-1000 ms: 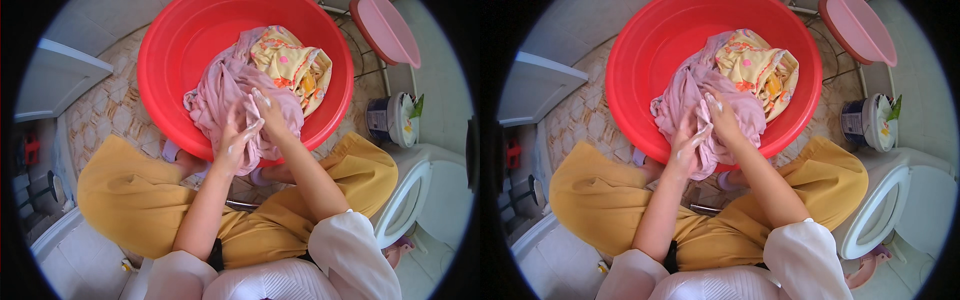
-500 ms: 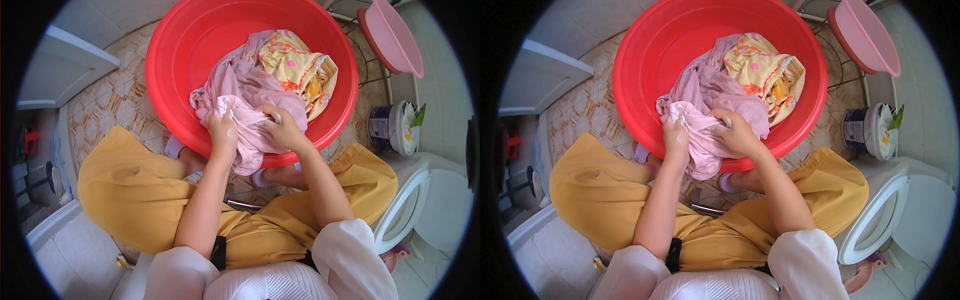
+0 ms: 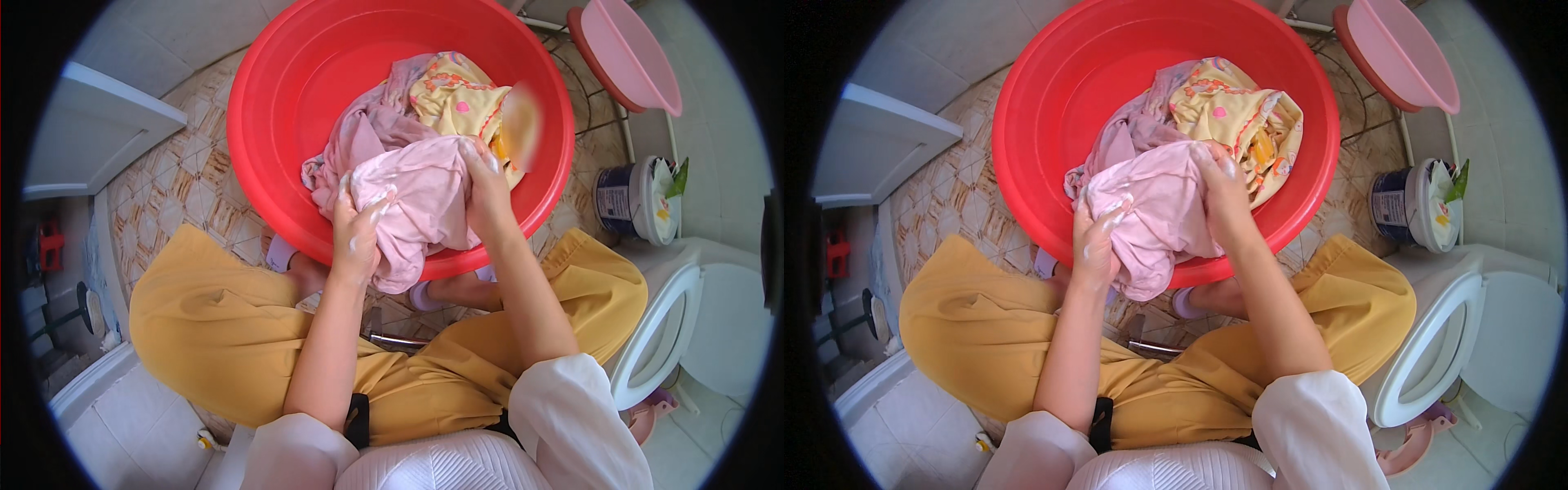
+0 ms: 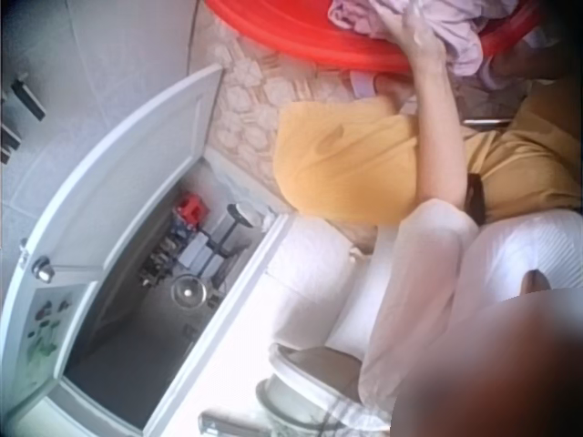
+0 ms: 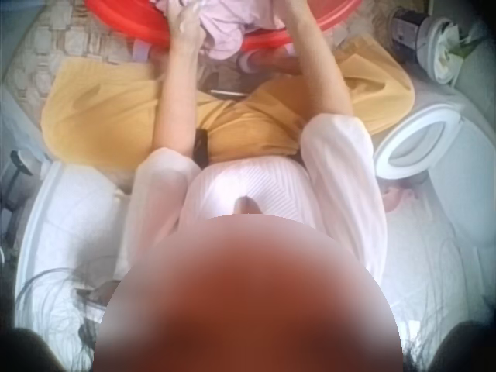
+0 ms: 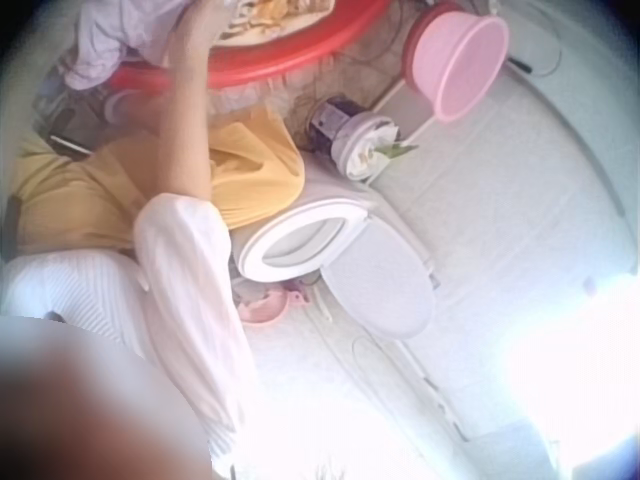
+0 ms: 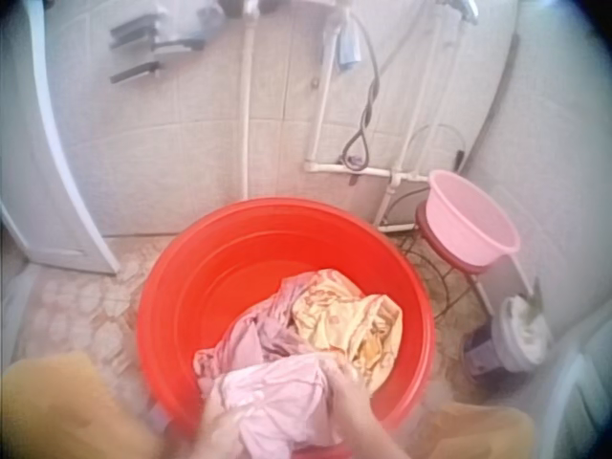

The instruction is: The person washes clothes in a basin by rubbing soap onto a garment and scrubbing the fabric by hand.

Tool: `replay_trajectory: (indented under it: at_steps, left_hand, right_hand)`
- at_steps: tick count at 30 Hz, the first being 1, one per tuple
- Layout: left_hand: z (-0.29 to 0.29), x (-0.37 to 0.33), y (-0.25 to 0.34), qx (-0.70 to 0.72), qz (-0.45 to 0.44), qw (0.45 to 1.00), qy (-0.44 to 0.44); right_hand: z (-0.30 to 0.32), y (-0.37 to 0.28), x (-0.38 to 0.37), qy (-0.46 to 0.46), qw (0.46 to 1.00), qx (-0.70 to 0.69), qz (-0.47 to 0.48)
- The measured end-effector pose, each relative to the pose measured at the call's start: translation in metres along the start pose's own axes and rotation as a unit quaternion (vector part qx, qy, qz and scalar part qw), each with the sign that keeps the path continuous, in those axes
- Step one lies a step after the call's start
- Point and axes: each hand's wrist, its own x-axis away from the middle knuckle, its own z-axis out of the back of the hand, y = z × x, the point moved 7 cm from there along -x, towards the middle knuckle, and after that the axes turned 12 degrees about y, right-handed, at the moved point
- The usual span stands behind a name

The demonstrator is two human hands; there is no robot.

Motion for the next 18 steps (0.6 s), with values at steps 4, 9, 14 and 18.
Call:
replay_trajectory:
  at_steps: [4,9,14,18]
  left_hand:
    - [-0.021,0.012,-0.025,0.187,0.116,0.974,-0.050]
    - [0.012,0.021,-0.066,0.050,0.164,0.985,-0.017]
    - [0.012,0.022,-0.062,0.115,0.144,0.983,-0.011]
    - [0.013,0.021,-0.070,0.079,0.175,0.981,-0.022]
  right_hand:
    - [-0.049,0.002,0.057,-0.080,0.852,0.352,0.379]
    - [-0.019,0.034,0.010,0.068,0.811,0.535,0.226]
    - [-0.044,0.032,0.046,-0.042,0.788,0.465,0.401]
    - [-0.024,0.026,0.015,0.036,0.805,0.492,0.331]
